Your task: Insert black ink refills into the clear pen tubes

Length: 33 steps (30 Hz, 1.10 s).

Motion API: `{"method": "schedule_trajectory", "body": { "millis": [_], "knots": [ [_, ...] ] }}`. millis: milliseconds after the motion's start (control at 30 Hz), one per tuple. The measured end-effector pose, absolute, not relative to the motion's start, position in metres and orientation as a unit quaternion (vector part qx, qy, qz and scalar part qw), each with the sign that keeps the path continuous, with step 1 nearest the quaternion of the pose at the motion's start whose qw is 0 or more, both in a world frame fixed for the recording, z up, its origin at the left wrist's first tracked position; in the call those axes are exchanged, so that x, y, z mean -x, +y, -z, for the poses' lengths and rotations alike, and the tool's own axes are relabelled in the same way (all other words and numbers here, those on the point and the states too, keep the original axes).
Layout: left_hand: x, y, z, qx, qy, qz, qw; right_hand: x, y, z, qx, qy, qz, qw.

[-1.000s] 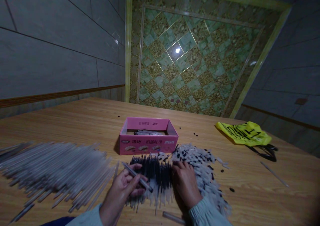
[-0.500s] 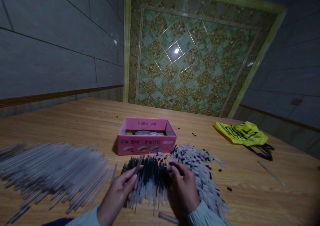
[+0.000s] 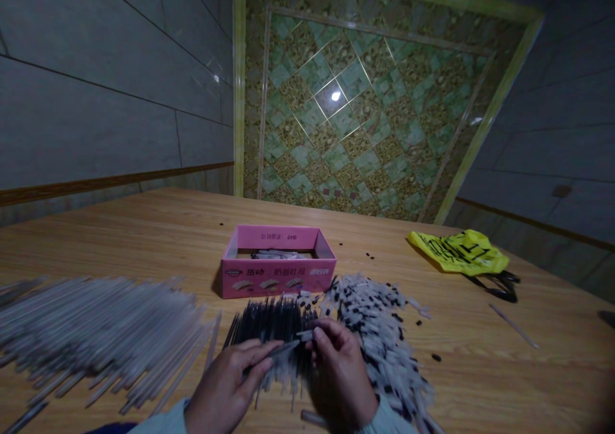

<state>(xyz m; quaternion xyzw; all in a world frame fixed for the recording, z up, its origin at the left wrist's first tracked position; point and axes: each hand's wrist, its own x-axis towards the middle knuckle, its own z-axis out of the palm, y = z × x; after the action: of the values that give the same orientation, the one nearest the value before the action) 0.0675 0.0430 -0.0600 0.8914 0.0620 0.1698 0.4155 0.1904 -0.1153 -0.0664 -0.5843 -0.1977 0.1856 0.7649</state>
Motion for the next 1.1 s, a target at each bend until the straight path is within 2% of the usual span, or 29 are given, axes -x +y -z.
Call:
{"method": "schedule_trajectory", "body": {
  "millis": [233, 500, 700, 900, 1100],
  "knots": [
    [-0.067, 0.045, 0.062, -0.903, 0.064, -0.159, 0.393, -0.188, -0.119, 0.073, 0.657, -0.297, -0.108, 0.684],
    [-0.069, 0.046, 0.069, -0.876, 0.082, -0.175, 0.442, -0.187, -0.127, 0.065, 0.719, -0.401, -0.029, 0.566],
    [-0.069, 0.044, 0.062, -0.880, 0.083, -0.157, 0.440, -0.191, -0.128, 0.064, 0.735, -0.470, 0.033, 0.488],
    [-0.066, 0.042, 0.054, -0.871, 0.050, -0.200, 0.446, -0.183, -0.127, 0.062, 0.747, -0.521, 0.087, 0.404],
    [-0.064, 0.041, 0.059, -0.872, 0.057, -0.236, 0.424, -0.181, -0.124, 0.071, 0.766, -0.482, 0.080, 0.418]
  ]
}}
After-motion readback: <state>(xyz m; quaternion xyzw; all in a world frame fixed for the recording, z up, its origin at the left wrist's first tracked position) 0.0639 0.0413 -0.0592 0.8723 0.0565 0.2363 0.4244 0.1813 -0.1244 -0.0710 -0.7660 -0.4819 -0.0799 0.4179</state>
